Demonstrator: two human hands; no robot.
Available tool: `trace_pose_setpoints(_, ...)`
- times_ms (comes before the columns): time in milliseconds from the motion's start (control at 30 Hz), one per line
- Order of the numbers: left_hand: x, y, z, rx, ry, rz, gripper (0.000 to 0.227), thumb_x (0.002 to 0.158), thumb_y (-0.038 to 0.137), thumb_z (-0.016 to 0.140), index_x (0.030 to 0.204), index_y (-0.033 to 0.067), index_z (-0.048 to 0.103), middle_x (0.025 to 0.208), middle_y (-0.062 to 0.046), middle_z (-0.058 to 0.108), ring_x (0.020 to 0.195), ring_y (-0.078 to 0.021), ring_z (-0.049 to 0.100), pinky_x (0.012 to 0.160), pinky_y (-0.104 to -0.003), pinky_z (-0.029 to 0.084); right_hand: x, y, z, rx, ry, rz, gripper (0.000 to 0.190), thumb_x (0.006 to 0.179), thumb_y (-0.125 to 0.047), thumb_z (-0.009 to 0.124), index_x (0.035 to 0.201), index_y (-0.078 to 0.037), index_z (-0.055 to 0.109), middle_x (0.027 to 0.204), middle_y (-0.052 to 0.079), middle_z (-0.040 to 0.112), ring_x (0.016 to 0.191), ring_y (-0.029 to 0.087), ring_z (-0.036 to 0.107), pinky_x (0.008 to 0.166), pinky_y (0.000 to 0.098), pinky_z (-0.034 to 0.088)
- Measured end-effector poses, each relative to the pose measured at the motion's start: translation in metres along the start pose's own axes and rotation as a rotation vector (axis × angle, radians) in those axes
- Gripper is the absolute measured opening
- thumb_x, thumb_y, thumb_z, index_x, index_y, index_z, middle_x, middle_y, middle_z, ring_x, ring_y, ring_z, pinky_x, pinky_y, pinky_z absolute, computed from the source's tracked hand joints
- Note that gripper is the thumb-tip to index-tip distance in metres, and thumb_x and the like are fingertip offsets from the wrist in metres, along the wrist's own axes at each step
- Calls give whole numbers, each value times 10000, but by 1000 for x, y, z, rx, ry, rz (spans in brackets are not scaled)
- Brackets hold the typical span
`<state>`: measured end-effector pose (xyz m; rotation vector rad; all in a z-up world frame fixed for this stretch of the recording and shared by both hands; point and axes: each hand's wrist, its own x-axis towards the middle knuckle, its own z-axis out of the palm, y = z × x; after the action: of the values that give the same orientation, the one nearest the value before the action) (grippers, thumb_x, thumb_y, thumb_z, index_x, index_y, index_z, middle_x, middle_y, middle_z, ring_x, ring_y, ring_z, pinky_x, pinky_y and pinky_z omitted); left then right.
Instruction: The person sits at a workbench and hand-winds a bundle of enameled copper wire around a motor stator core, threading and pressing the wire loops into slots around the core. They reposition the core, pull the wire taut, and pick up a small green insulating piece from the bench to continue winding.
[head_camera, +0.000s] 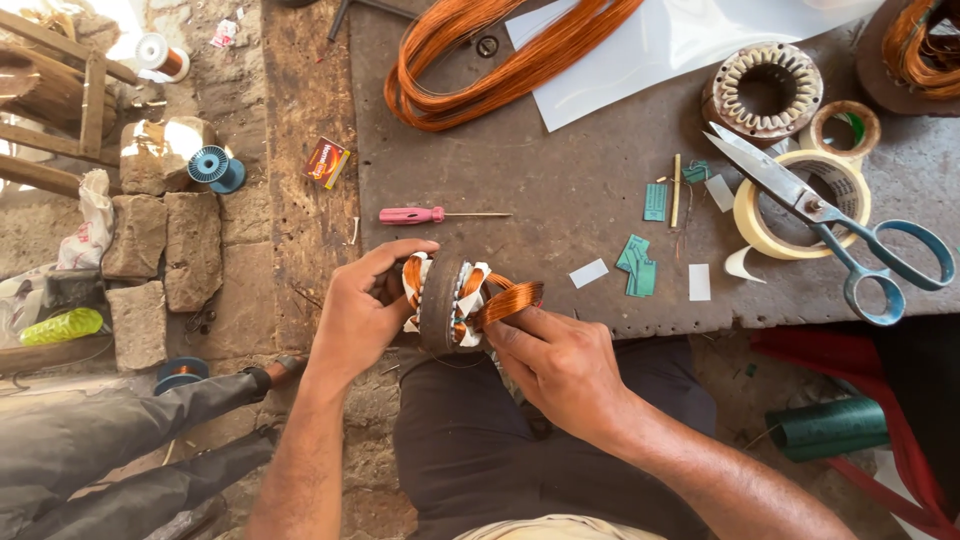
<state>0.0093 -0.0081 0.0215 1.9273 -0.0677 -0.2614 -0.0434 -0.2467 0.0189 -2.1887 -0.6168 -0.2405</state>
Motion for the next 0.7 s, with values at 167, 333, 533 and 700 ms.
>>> trace_pose_setpoints(167,-1,1,-1,1,1,-10,442,849,-3,781,1274,98,714,703,106,536,607,25,419,515,-188,332,0,0,2,-19,5,3,190,837,-72,783,1024,-75,753,868,46,703,711,234,708,539,376,538)
trace_pose_setpoints(333,3,17,-29,31,-98,-107,552,806,-20,766,1319,159,673,738,60,572,583,16,449,501,-174,388,0,2,1,-9,18,-8,164,846,-75,784,1007,-69,751,870,45,710,691,224,708,536,364,541)
trace_pose_setpoints(533,40,12,-51,136,33,181,406,930,54,683,1308,203,688,1005,-50,691,611,-37,475,541,-223,453,0,3,-1,29,8,-12,174,837,-63,773,1010,-76,758,876,40,719,686,223,711,530,363,536)
trace_pose_setpoints(700,104,46,-5,586,136,638,429,967,273,750,1357,111,676,1363,-117,688,832,-162,742,840,-366,602,2,2,0,37,34,-4,189,840,-49,770,1027,-70,759,877,45,713,674,231,701,545,363,531)
